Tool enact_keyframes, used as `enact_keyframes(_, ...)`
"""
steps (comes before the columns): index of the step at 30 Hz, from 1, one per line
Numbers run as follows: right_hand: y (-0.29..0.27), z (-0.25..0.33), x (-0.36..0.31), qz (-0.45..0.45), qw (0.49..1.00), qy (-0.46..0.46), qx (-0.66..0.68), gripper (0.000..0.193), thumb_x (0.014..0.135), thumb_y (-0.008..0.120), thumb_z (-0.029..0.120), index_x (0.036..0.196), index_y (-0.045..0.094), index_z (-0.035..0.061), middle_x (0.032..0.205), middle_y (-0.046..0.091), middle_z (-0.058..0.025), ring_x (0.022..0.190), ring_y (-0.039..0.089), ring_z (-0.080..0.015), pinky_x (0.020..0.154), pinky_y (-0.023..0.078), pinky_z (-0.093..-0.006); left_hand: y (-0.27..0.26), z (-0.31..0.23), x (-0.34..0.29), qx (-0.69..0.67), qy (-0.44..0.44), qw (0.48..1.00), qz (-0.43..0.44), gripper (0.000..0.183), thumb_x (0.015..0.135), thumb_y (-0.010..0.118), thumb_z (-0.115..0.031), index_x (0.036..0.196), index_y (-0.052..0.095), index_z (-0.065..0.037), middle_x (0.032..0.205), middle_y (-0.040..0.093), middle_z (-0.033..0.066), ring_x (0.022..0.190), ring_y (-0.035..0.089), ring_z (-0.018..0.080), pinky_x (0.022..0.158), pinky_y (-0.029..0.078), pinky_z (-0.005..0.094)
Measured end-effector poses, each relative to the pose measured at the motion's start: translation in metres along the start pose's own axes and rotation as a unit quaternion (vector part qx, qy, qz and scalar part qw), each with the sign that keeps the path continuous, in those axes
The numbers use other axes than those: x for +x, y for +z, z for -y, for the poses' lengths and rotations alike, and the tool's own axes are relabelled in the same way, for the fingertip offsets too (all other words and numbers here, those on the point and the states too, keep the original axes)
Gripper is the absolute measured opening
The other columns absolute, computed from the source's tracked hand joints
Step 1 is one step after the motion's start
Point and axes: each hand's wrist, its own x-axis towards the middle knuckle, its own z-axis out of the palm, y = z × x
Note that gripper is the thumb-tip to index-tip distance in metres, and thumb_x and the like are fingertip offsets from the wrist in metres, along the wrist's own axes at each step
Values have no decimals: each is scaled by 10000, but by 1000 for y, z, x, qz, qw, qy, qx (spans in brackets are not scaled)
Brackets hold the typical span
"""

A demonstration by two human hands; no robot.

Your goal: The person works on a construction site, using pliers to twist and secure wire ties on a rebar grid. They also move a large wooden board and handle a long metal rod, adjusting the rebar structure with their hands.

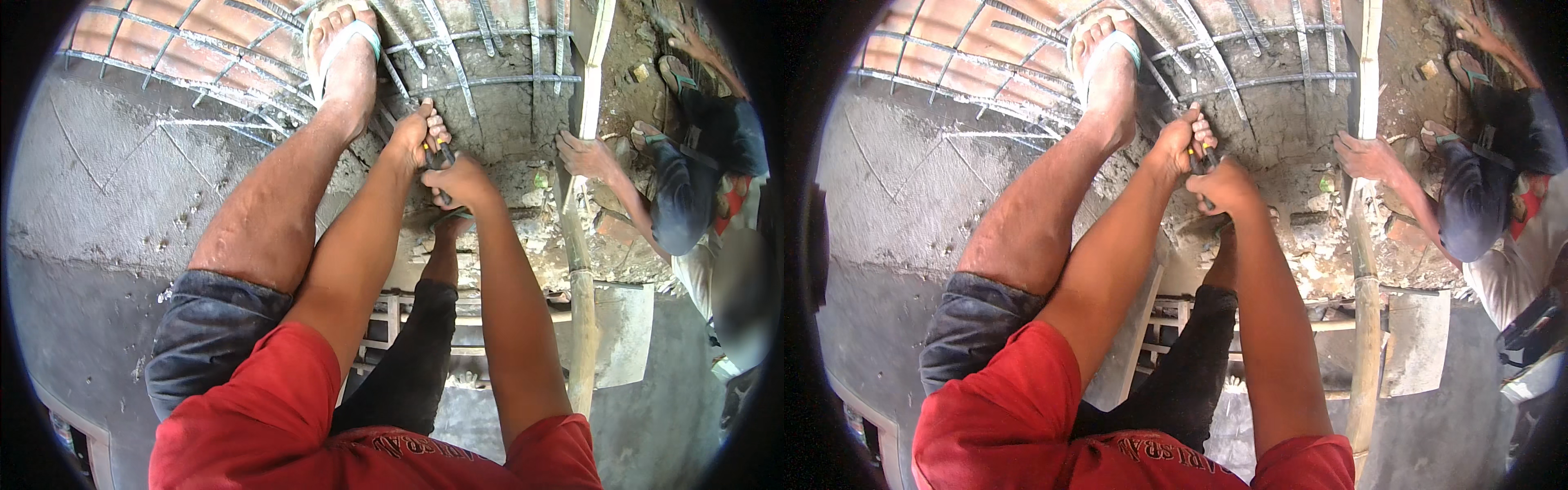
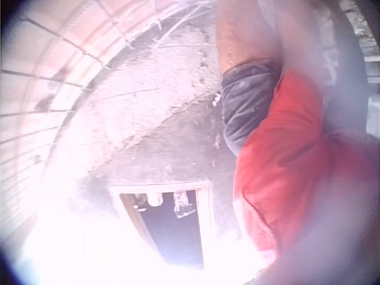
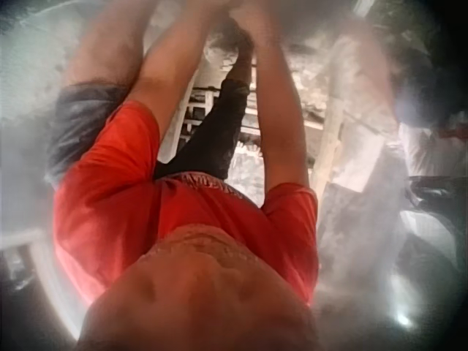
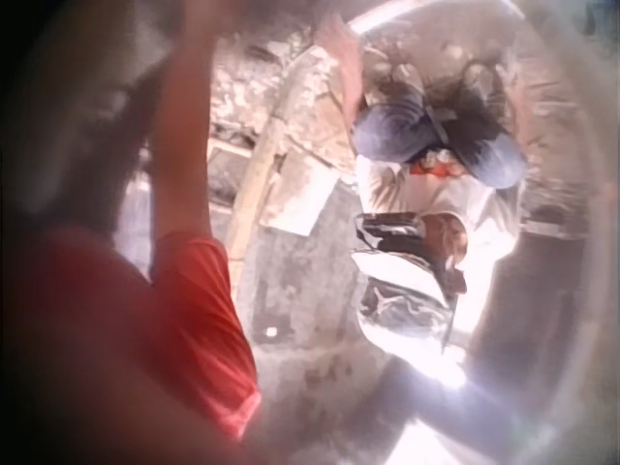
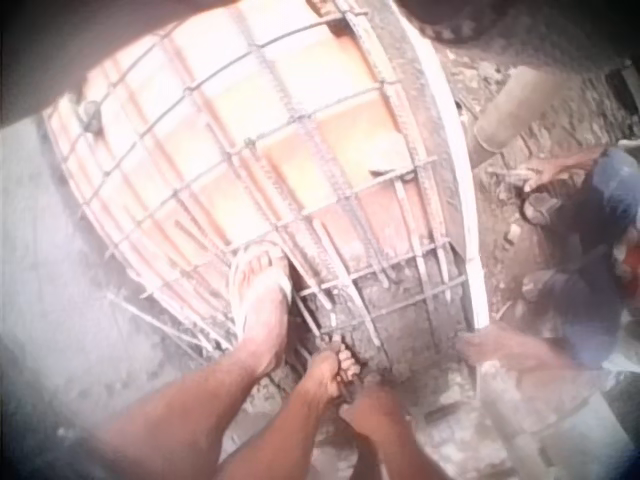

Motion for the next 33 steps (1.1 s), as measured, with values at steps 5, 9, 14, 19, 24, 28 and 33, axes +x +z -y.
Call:
enact_keyframes(5, 25, -21, 15, -196, 952, -47, -228, 157, 941, 618, 173, 1009, 672, 43, 814, 648, -65, 776, 679, -226, 687, 537, -379, 26, 9, 0, 117, 46, 984, -129, 280, 1062, 543, -308, 929, 515, -64, 692, 481, 10, 525, 420, 153, 507, 428, 310)
enact_keyframes(9, 8, -24, 17, 17, 998, 20, 61, 181, 919, 703, 208, 1001, 643, 58, 751, 599, -17, 685, 632, -181, 659, 523, -306, 29, -8, -38, 276, -1, 954, -116, 261, 1038, 584, -315, 969, 548, -65, 715, 505, -1, 541, 454, 175, 533, 443, 296)
enact_keyframes(14, 5, -27, 17, 56, 981, -1, 187, 235, 863, 747, 209, 951, 610, 41, 799, 647, -50, 735, 660, -183, 726, 563, -337, 4, 5, -12, 24, -6, 999, -24, 252, 1051, 571, -267, 905, 512, -70, 631, 408, -20, 508, 363, 128, 513, 403, 309)
enact_keyframes(19, 33, -20, 22, -273, 905, -48, -324, 300, 850, 676, 272, 948, 627, -7, 1075, 730, -221, 949, 717, -401, 875, 557, -493, -4, 23, 18, 404, 136, 857, -290, 238, 1029, 602, -266, 1029, 573, -30, 722, 566, 55, 577, 524, 173, 538, 472, 349)
enact_keyframes(24, 17, -114, 54, 191, 891, 15, 411, 330, 929, 732, 329, 1036, 673, 23, 736, 628, -44, 619, 602, -180, 589, 517, -355, 9, 12, -30, 397, 88, 906, -119, 284, 1015, 630, -313, 1112, 605, -47, 861, 668, 83, 683, 655, 192, 603, 534, 336)
enact_keyframes(28, 38, -161, -3, 166, 887, -48, 427, 306, 924, 756, 297, 1040, 670, 28, 727, 603, -11, 609, 587, -144, 561, 501, -296, -16, 70, -58, 307, 90, 946, -52, 397, 1031, 547, -469, 1054, 612, -78, 800, 608, 27, 637, 590, 162, 594, 513, 336)
enact_keyframes(33, 49, -232, -101, 139, 858, -116, 481, 347, 953, 720, 286, 1156, 629, 20, 786, 591, -24, 660, 592, -149, 566, 493, -286, -7, 161, -147, 213, 50, 975, -27, 553, 1040, 468, -555, 1201, 672, -66, 885, 639, 51, 692, 614, 204, 651, 547, 382)
